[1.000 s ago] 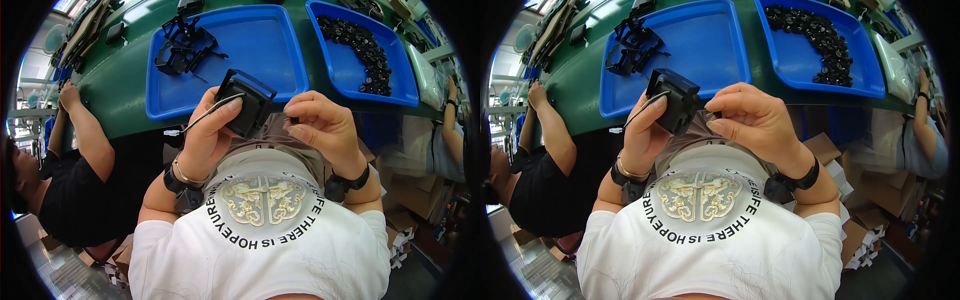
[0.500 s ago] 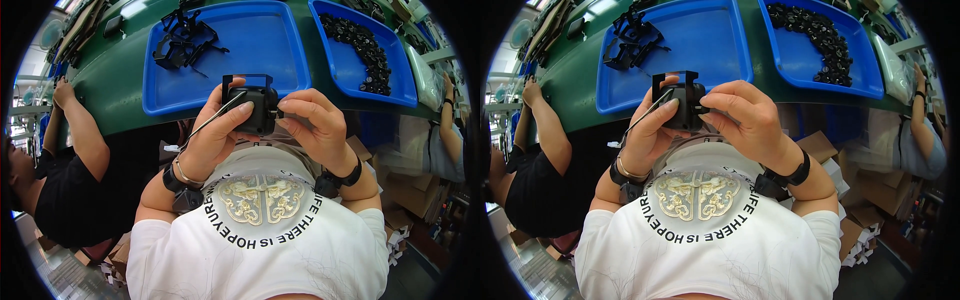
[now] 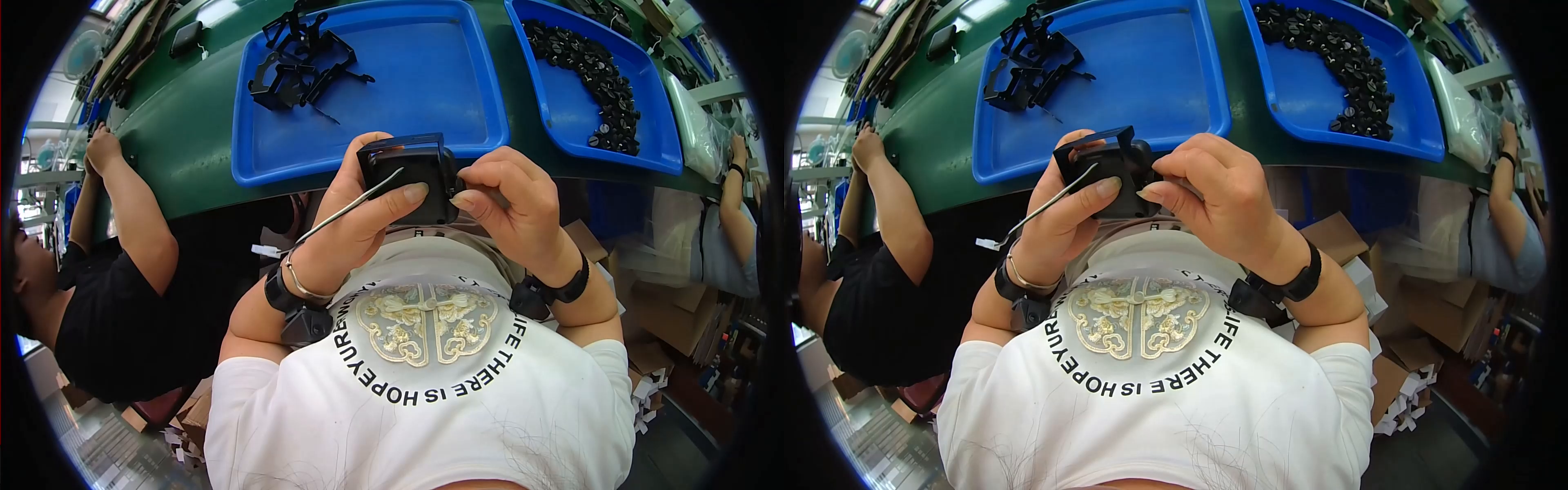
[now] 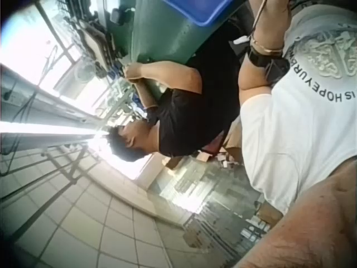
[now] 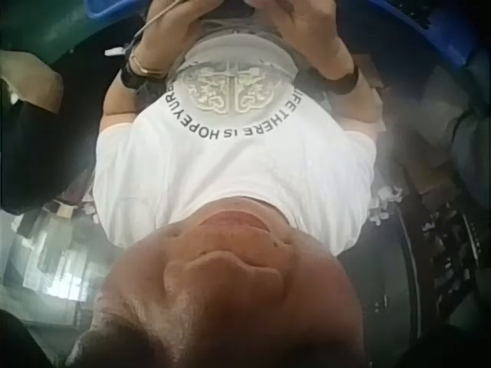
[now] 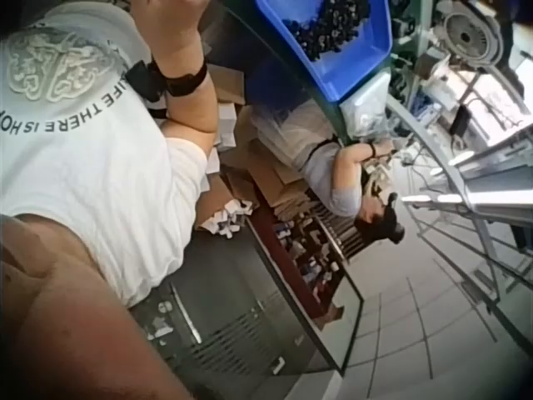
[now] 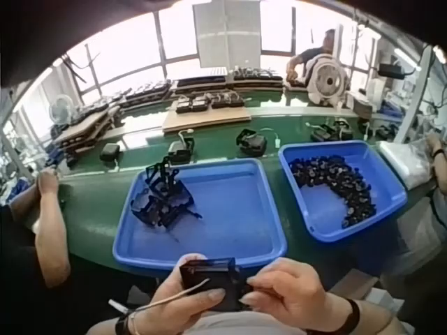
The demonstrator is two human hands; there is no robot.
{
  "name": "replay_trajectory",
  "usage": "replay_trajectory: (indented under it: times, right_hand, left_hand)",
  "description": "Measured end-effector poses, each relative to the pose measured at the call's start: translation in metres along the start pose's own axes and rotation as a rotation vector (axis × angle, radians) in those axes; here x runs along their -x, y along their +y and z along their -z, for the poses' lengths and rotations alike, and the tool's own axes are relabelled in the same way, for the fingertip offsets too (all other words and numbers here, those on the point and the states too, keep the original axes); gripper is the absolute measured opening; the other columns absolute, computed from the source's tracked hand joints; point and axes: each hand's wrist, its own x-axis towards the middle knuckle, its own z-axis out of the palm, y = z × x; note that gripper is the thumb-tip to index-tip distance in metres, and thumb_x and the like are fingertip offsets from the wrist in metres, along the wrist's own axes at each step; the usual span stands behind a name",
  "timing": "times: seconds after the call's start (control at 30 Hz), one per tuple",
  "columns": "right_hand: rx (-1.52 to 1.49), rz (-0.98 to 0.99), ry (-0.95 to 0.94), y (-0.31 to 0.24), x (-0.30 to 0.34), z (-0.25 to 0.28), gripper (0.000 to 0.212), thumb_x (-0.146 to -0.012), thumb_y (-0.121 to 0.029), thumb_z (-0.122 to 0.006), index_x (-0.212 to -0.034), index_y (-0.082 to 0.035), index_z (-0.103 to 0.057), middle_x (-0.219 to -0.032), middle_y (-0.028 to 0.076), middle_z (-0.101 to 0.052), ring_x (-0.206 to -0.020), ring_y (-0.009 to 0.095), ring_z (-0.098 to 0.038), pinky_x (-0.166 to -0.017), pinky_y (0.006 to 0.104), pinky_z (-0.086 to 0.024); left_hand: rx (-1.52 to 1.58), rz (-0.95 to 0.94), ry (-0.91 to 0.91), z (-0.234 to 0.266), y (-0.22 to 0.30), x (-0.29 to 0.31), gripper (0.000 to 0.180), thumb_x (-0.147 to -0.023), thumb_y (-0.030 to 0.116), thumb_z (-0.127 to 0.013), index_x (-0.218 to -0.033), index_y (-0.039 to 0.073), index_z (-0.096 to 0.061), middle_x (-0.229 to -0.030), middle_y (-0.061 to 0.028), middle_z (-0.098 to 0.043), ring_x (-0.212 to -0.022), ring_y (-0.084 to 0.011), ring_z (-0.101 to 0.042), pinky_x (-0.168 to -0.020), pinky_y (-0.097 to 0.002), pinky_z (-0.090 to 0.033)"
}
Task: Manually assembling small electronic or mechanical components by connecting wires to plastic housings at a factory workstation.
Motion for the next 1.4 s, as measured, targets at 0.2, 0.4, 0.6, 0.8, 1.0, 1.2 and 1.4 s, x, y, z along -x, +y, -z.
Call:
replay_trajectory:
  times: [0.2, 0.4, 0.6, 0.8, 1.0, 1.2, 1.4]
  right_hand:
    - [0.028, -0.165, -0.155, 0.005, 0.002, 0.001, 0.023, -0.088, -0.019, -0.061, -0.075, -0.001, -0.057, -0.066, 0.005, -0.051, -0.059, 0.015, -0.048, -0.054, 0.0271, -0.039]
    - [-0.217, -0.244, -0.022, 0.0, -0.001, -0.001, 0.027, -0.09, -0.024, -0.059, -0.076, 0.0, -0.057, -0.066, 0.006, -0.051, -0.06, 0.015, -0.048, -0.055, 0.0272, -0.038]
    - [-0.082, -0.162, 0.041, 0.0, -0.001, -0.005, 0.026, -0.09, -0.025, -0.059, -0.086, 0.001, -0.06, -0.071, 0.007, -0.057, -0.061, 0.015, -0.051, -0.056, 0.0268, -0.042]
    - [-0.048, -0.196, -0.097, 0.006, -0.002, 0.0, 0.026, -0.09, -0.025, -0.059, -0.091, 0.001, -0.06, -0.072, 0.007, -0.058, -0.059, 0.015, -0.051, -0.056, 0.0252, -0.043]
    - [0.012, -0.251, -0.128, 0.007, -0.002, -0.001, 0.031, -0.092, -0.032, -0.054, -0.094, -0.002, -0.059, -0.071, 0.007, -0.056, -0.061, 0.016, -0.051, -0.056, 0.0262, -0.042]
    - [-0.041, -0.151, -0.004, 0.008, -0.005, -0.002, 0.031, -0.093, -0.032, -0.052, -0.101, -0.002, -0.056, -0.076, 0.008, -0.057, -0.066, 0.017, -0.053, -0.059, 0.0276, -0.042]
    - [-0.089, -0.171, -0.002, 0.008, -0.003, 0.002, 0.031, -0.092, -0.033, -0.052, -0.095, -0.002, -0.056, -0.075, 0.008, -0.056, -0.065, 0.02, -0.052, -0.06, 0.0301, -0.04]
  left_hand:
    - [-0.063, -0.125, 0.022, -0.003, -0.007, 0.0, 0.049, -0.084, -0.001, -0.062, -0.122, 0.008, -0.032, -0.107, -0.0079, -0.056, -0.097, -0.0138, -0.057, -0.084, -0.0273, -0.049]
    - [-0.026, -0.191, 0.031, -0.002, -0.008, -0.002, 0.05, -0.084, 0.0, -0.063, -0.122, 0.009, -0.032, -0.107, -0.0072, -0.056, -0.098, -0.013, -0.057, -0.083, -0.0261, -0.049]
    - [-0.079, -0.212, 0.034, -0.001, -0.01, -0.005, 0.049, -0.083, 0.0, -0.063, -0.121, 0.01, -0.032, -0.107, -0.0072, -0.056, -0.097, -0.013, -0.057, -0.082, -0.0253, -0.05]
    - [-0.075, -0.216, 0.04, -0.001, -0.009, -0.007, 0.05, -0.083, 0.0, -0.063, -0.121, 0.01, -0.032, -0.107, -0.0072, -0.056, -0.097, -0.0131, -0.057, -0.082, -0.0254, -0.05]
    - [-0.075, -0.254, 0.044, -0.003, -0.01, -0.006, 0.05, -0.083, -0.001, -0.063, -0.121, 0.01, -0.032, -0.108, -0.0071, -0.056, -0.098, -0.0137, -0.057, -0.083, -0.0262, -0.049]
    - [-0.052, -0.262, 0.066, -0.003, -0.008, -0.009, 0.049, -0.083, -0.002, -0.062, -0.122, 0.009, -0.034, -0.109, -0.0074, -0.057, -0.1, -0.0141, -0.057, -0.086, -0.0267, -0.049]
    - [-0.072, -0.258, 0.048, -0.001, -0.01, -0.008, 0.046, -0.083, -0.004, -0.061, -0.121, 0.007, -0.038, -0.11, -0.0075, -0.057, -0.101, -0.0136, -0.057, -0.087, -0.0263, -0.048]
